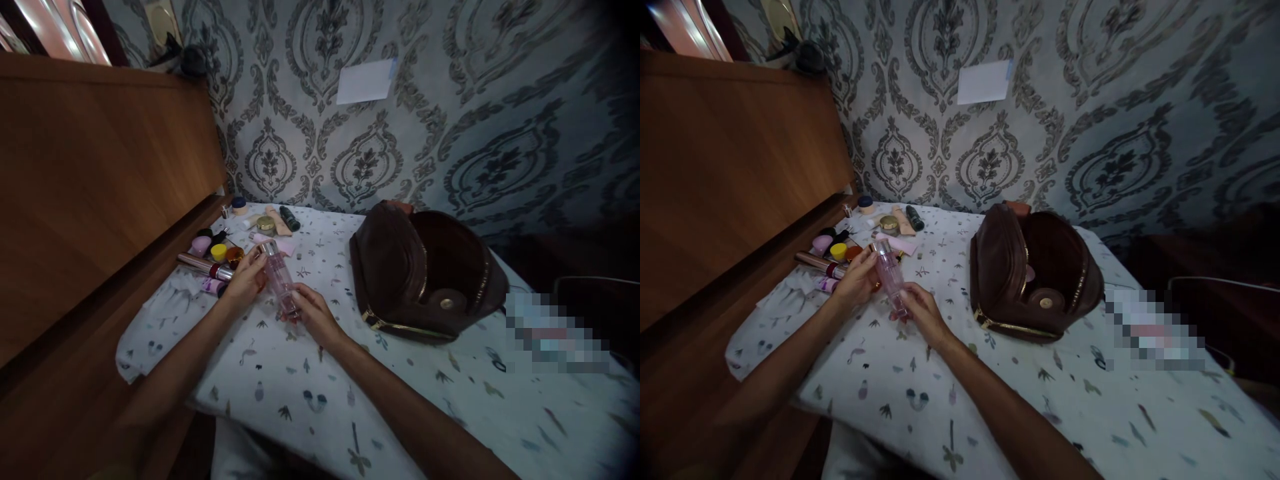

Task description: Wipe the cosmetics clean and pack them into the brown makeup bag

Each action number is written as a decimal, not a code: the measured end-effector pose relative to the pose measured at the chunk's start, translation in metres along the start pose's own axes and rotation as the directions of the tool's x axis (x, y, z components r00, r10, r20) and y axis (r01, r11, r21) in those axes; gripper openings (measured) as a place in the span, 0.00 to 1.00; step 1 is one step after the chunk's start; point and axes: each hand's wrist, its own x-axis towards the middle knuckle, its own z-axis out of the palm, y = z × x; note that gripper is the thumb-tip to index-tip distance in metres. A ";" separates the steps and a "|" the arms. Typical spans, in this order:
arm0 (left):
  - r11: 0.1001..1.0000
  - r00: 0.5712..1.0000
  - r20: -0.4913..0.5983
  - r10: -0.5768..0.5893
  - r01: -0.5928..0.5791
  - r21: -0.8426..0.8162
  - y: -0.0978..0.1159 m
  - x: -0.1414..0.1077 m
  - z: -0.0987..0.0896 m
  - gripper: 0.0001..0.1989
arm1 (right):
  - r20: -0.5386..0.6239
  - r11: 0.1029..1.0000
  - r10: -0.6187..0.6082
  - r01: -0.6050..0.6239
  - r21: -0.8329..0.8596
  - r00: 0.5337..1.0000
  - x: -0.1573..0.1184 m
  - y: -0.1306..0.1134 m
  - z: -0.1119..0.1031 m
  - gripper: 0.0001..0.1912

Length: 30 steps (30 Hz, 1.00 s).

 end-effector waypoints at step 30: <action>0.996 0.997 -0.081 0.007 -0.014 -0.087 0.004 0.005 -0.001 0.17 | 0.086 0.925 0.114 -0.137 0.355 0.990 0.000 -0.003 -0.007 0.20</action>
